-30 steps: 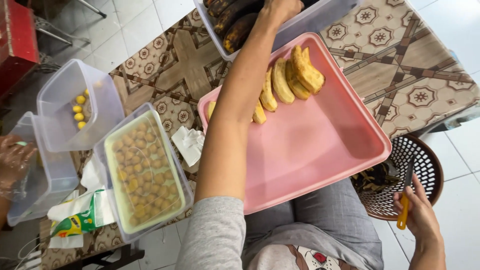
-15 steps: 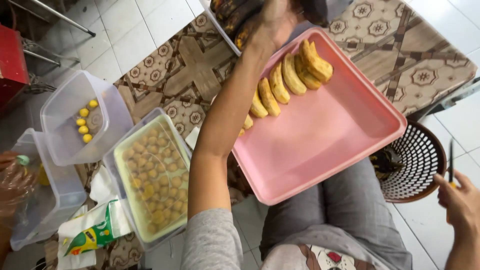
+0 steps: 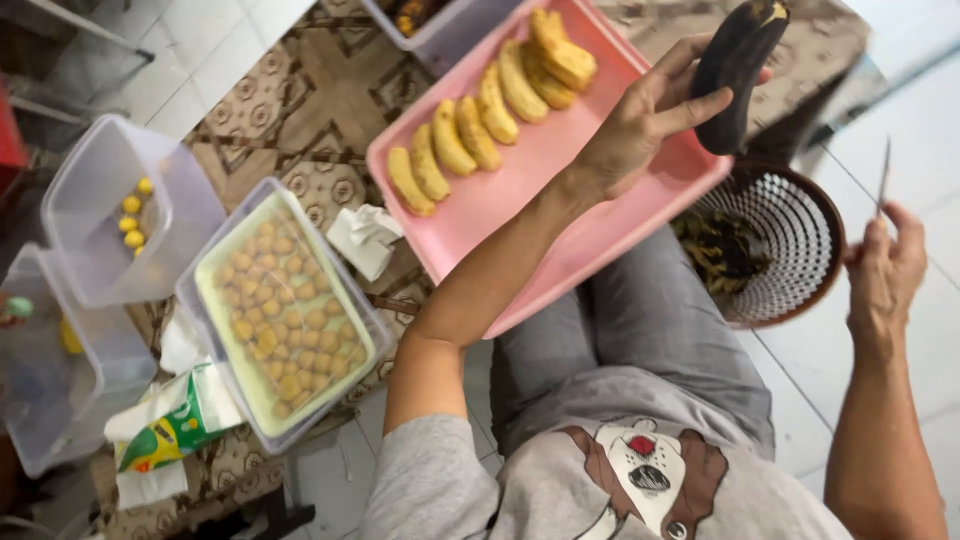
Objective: Peeling bananas and placing the peeled fruit onto a pink tray
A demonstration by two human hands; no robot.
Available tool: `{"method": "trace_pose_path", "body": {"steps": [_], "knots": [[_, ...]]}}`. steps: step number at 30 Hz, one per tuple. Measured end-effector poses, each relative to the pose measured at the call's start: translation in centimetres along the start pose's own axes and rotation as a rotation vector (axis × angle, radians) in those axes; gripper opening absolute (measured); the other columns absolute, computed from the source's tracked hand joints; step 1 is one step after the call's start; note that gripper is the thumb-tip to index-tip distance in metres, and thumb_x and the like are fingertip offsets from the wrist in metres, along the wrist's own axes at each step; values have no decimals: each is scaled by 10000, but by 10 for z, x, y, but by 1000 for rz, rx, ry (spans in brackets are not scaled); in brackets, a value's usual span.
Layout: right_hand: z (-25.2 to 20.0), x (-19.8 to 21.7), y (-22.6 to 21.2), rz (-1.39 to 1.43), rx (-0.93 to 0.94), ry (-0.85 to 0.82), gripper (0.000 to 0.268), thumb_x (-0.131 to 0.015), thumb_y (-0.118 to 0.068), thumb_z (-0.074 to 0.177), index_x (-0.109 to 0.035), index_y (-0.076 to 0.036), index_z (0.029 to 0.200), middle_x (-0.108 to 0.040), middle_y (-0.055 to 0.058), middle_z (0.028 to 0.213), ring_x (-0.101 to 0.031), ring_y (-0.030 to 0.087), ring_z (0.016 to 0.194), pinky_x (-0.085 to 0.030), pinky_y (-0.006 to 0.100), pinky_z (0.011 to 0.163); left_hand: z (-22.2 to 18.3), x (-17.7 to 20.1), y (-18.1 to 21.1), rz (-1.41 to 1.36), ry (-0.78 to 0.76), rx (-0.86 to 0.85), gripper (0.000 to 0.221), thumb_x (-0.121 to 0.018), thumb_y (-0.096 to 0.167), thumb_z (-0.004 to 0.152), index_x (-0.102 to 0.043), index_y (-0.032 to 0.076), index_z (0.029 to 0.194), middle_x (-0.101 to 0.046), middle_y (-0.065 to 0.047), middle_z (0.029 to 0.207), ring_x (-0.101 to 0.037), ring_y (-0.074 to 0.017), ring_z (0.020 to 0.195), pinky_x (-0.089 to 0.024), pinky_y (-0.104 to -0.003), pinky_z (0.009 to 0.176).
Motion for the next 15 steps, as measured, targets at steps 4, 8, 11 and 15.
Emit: {"method": "trace_pose_path", "body": {"steps": [4, 8, 11, 15], "knots": [[-9, 13, -93, 276, -31, -33, 417, -342, -161, 1167, -476, 9, 1523, -430, -34, 750, -385, 79, 647, -348, 217, 627, 10, -19, -43, 253, -6, 149, 502, -695, 34, 1031, -501, 152, 1479, -675, -71, 1355, -657, -203, 1243, -534, -390, 1141], [-7, 27, -141, 286, 115, -116, 461, -383, -157, 1169, -431, 65, 1570, -440, 13, 777, -426, 118, 695, -365, 227, 633, 12, -38, -62, 234, 4, 251, 489, -702, 11, 1008, -523, 110, 1452, -674, -90, 1364, -673, -212, 1243, -553, -358, 1105], [-3, 26, -153, 372, 136, -182, 475, -376, -209, 1131, -444, -8, 1556, -461, -19, 719, -448, 76, 638, -315, 187, 588, 17, -36, -77, 124, 57, 189, 404, -687, -17, 1006, -568, 58, 1385, -668, -96, 1344, -639, -190, 1240, -500, -368, 1147], [-6, 15, -143, 518, 105, -198, 518, -424, -114, 1050, -425, -32, 1562, -503, -44, 733, -457, 50, 611, -340, 157, 543, 21, -44, -79, -211, 98, 141, 354, -618, -24, 1076, -540, 56, 1412, -679, -148, 1326, -664, -239, 1204, -524, -389, 1118]]}}
Point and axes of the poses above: each hand's wrist, its own z-axis towards the middle knuckle, its own x-axis out of the back of the hand, y = z × x, the point moved 2 cm from there along z, towards the middle knuckle
